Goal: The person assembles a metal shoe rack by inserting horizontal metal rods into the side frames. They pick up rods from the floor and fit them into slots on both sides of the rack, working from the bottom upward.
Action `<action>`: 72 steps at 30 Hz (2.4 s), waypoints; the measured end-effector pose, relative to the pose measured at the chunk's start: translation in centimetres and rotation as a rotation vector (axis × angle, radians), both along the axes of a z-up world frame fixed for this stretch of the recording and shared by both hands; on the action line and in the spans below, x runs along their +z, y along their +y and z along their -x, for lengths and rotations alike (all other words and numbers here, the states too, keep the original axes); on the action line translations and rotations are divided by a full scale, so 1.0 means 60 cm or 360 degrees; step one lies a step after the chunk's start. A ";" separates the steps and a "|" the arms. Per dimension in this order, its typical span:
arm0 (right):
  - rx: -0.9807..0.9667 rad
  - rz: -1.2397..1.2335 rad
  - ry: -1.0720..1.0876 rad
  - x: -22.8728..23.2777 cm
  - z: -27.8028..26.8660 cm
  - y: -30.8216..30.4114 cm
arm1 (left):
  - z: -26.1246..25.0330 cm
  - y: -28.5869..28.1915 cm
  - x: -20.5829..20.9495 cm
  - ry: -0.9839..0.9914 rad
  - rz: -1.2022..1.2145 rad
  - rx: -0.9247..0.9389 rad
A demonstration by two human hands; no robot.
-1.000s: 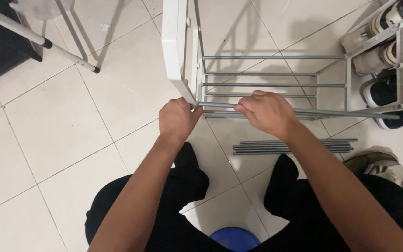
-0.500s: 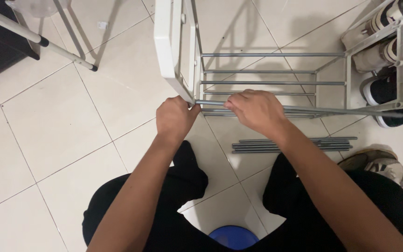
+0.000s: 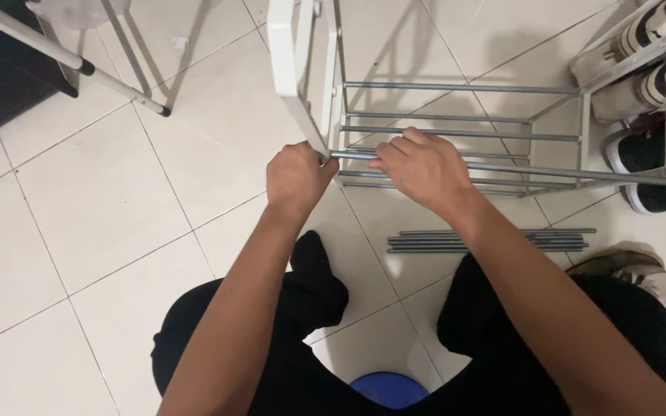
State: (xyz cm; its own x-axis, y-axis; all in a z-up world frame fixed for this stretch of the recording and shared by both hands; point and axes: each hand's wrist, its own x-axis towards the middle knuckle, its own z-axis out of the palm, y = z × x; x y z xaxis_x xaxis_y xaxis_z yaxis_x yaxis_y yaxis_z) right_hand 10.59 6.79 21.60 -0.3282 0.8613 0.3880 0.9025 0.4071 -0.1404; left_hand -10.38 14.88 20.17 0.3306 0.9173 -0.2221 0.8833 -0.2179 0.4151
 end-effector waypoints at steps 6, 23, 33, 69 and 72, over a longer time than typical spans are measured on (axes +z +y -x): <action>-0.0425 0.1288 0.0321 0.026 -0.004 0.031 | 0.003 0.006 0.002 0.0069 -0.0036 -0.0152; -0.0349 0.1001 0.0194 0.021 0.021 0.041 | 0.010 0.033 0.054 0.0133 0.0000 -0.0165; -0.0128 0.0422 0.0307 -0.002 0.031 0.049 | 0.013 0.034 0.041 0.0197 0.0000 -0.0024; -0.0045 0.0060 -0.0173 -0.019 0.029 0.054 | 0.027 0.036 0.045 0.0138 0.0056 -0.0235; -0.0158 0.0050 0.0060 -0.034 0.036 0.044 | 0.027 0.038 0.041 0.0112 0.0002 -0.0256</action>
State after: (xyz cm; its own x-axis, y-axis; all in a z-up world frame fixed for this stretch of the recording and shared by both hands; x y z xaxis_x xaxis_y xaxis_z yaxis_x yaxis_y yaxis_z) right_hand 8.46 9.44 19.54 -0.2262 0.9008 0.3706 0.9320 0.3107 -0.1864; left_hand -11.98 17.18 22.63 0.4568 0.8534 -0.2510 0.8639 -0.3583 0.3540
